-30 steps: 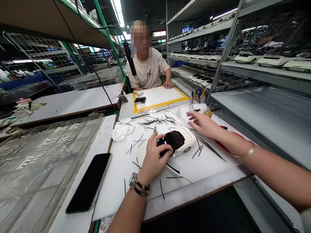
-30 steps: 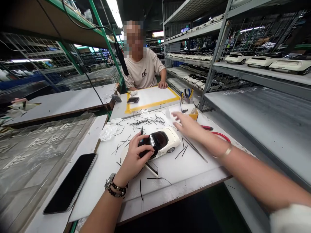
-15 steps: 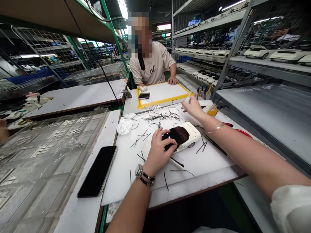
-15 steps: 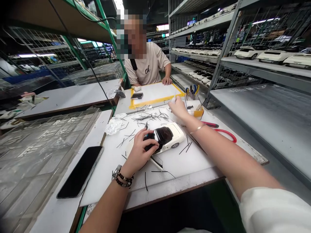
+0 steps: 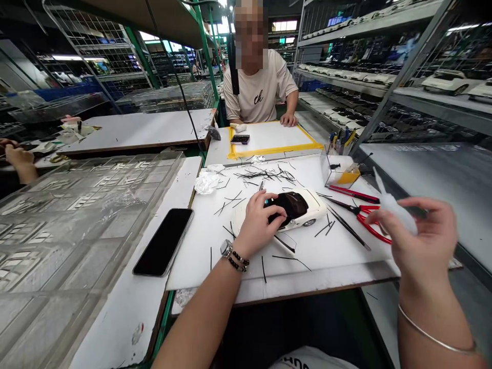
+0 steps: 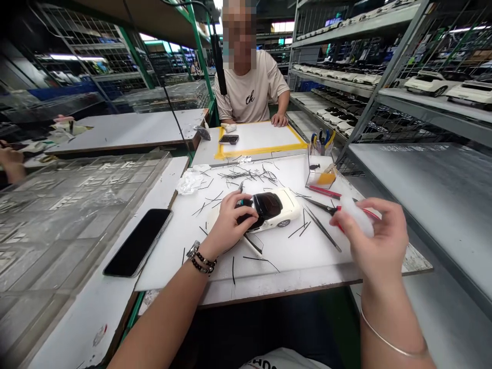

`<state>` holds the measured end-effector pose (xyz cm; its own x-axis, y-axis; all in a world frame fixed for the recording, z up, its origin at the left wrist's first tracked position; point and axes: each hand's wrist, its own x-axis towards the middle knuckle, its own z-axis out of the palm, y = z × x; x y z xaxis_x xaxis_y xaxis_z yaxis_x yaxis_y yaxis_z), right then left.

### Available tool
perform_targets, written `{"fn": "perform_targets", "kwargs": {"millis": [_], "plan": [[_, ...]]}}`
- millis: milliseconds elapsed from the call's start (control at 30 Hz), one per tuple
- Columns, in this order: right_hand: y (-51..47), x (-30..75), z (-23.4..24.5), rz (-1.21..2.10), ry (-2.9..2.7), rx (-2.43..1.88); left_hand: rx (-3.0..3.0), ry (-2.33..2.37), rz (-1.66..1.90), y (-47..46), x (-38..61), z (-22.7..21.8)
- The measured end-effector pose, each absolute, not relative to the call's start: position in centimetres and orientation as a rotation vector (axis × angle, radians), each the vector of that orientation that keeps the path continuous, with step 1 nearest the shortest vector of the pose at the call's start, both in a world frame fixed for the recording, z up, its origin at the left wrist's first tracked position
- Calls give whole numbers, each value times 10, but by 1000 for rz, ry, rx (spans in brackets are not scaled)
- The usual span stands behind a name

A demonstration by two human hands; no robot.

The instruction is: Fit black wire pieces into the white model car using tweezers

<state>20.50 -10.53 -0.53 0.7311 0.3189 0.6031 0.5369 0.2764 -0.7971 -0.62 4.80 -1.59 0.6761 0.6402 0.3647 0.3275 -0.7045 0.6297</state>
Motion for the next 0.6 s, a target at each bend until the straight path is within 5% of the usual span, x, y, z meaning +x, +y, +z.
{"fn": "perform_targets", "kwargs": {"millis": [267, 600], "plan": [[-100, 191, -6, 263, -614, -1103, 2416, 715, 844, 48, -6, -19], [-45, 149, -20, 19, -1007, -1450, 2440, 697, 875, 49, -5, -21]]}}
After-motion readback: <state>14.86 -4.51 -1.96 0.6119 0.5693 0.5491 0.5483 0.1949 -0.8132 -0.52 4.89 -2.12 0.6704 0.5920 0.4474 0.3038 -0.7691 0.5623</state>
